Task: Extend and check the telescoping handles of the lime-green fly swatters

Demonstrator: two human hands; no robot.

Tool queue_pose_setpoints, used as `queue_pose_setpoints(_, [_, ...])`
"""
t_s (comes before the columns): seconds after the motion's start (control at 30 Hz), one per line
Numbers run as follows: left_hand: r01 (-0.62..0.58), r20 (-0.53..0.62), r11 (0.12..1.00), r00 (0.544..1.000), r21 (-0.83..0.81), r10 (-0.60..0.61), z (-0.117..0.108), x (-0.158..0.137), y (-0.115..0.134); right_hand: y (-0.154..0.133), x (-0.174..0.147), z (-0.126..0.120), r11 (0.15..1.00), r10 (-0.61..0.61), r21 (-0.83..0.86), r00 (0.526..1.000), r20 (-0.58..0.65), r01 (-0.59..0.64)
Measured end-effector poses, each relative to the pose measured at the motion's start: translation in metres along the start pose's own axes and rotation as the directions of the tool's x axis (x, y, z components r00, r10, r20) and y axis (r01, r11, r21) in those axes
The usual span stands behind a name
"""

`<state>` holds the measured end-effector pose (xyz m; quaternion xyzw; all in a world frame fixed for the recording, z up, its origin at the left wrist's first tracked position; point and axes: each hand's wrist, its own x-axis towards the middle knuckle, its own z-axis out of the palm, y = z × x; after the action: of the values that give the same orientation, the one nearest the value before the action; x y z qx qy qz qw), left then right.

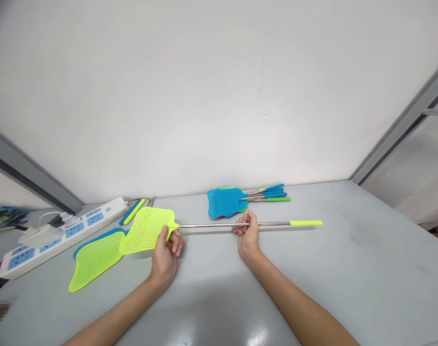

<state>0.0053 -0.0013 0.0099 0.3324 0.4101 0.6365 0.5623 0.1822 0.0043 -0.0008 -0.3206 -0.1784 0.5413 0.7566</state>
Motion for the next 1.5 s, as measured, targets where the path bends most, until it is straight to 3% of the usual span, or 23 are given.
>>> queue_pose_setpoints(0.67, [-0.025, 0.041, 0.991, 0.999, 0.134, 0.019, -0.002, 0.005, -0.005, -0.002, 0.001, 0.005, 0.998, 0.056, -0.014, 0.997, -0.058, -0.057])
queue_pose_setpoints(1.5, [-0.068, 0.079, 0.989, 0.995, 0.128, 0.059, 0.002, 0.002, -0.006, -0.009, 0.005, -0.002, 0.985, 0.164, -0.068, 0.984, 0.065, -0.159])
